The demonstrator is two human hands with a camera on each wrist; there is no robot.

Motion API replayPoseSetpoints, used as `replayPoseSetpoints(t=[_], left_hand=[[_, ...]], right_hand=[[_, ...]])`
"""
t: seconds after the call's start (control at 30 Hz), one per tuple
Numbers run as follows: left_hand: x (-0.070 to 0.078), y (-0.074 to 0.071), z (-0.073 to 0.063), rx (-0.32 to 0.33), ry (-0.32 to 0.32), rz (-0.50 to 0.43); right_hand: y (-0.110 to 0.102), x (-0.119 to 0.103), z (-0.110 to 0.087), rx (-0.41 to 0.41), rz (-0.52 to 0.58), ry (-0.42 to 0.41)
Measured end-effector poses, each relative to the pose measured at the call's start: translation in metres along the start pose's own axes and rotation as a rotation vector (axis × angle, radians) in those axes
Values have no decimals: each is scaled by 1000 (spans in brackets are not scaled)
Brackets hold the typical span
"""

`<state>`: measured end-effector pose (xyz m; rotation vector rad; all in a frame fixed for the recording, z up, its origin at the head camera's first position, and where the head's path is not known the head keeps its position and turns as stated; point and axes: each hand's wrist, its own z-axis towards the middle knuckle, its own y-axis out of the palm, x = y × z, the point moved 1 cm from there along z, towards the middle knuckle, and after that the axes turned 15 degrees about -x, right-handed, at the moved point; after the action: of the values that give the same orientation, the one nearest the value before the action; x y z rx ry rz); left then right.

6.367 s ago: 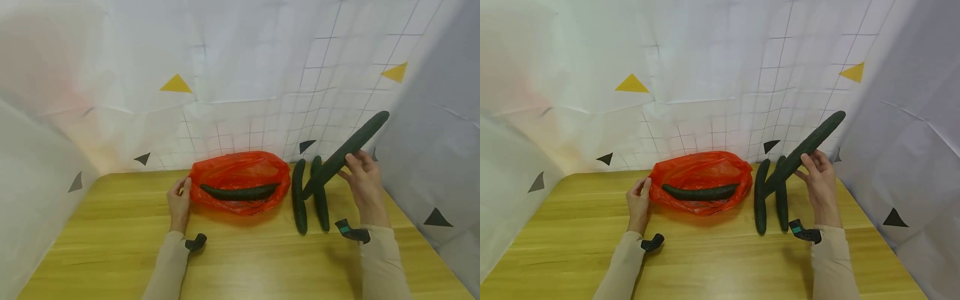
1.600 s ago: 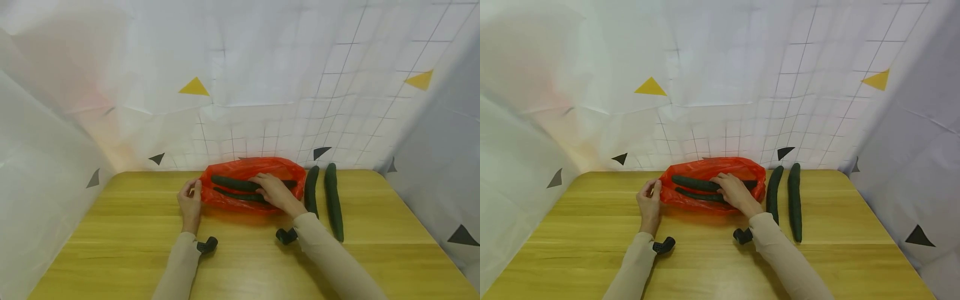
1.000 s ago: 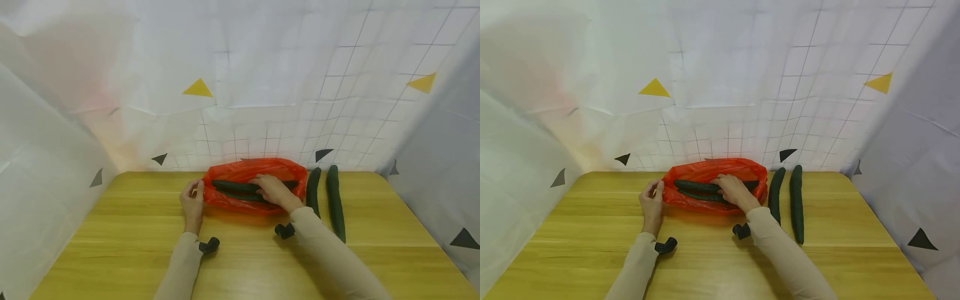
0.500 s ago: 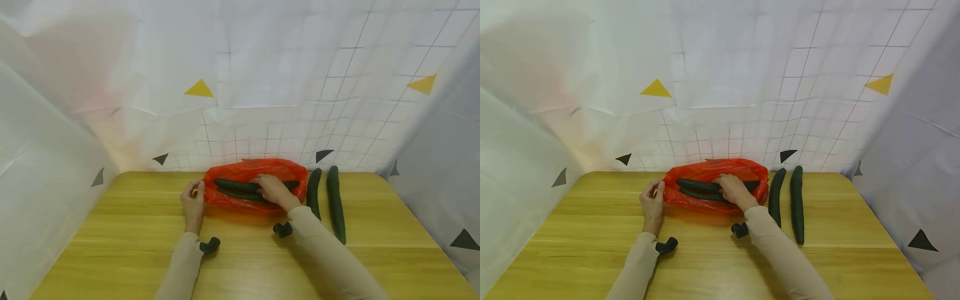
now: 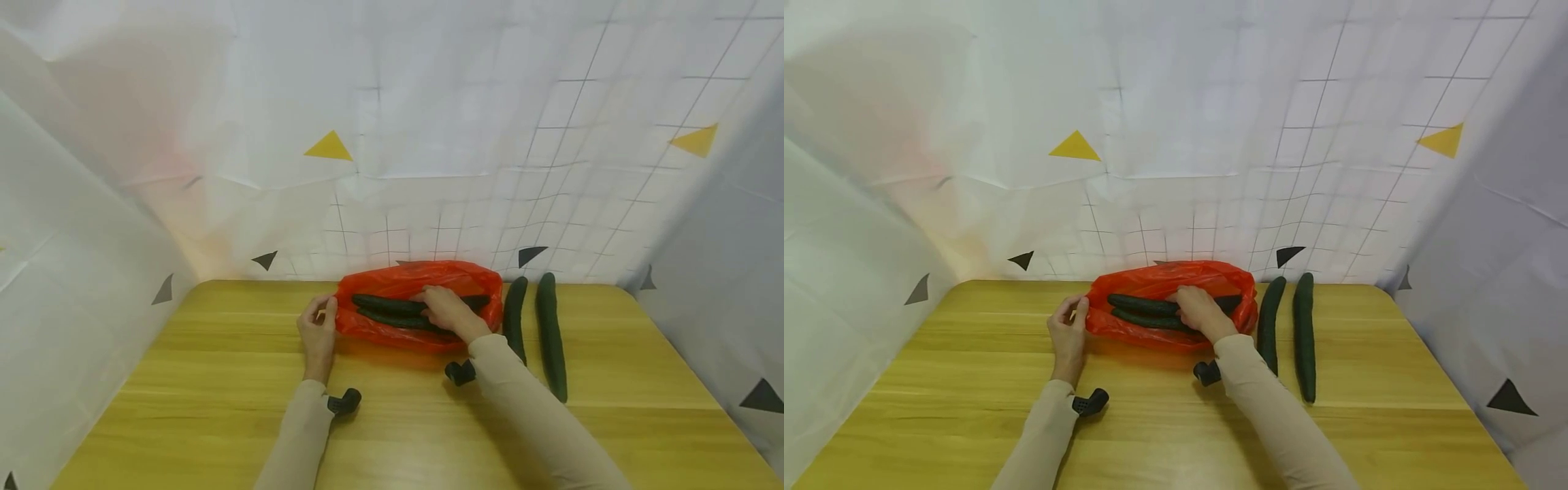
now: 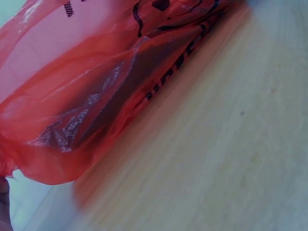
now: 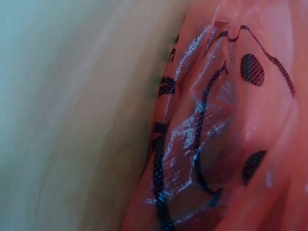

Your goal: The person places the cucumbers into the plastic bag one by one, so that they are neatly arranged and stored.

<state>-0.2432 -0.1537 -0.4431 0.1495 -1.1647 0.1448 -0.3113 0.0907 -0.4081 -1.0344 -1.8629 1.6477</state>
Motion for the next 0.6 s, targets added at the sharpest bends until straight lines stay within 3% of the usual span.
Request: replayPoseSetpoints(t=[0.27, 0.6], left_hand=[[0, 0, -3, -43, -20, 23], [-9, 0, -6, -81, -36, 14]], right_hand=[[6, 1, -2, -40, 46, -36], [9, 1, -9, -23, 22, -113]])
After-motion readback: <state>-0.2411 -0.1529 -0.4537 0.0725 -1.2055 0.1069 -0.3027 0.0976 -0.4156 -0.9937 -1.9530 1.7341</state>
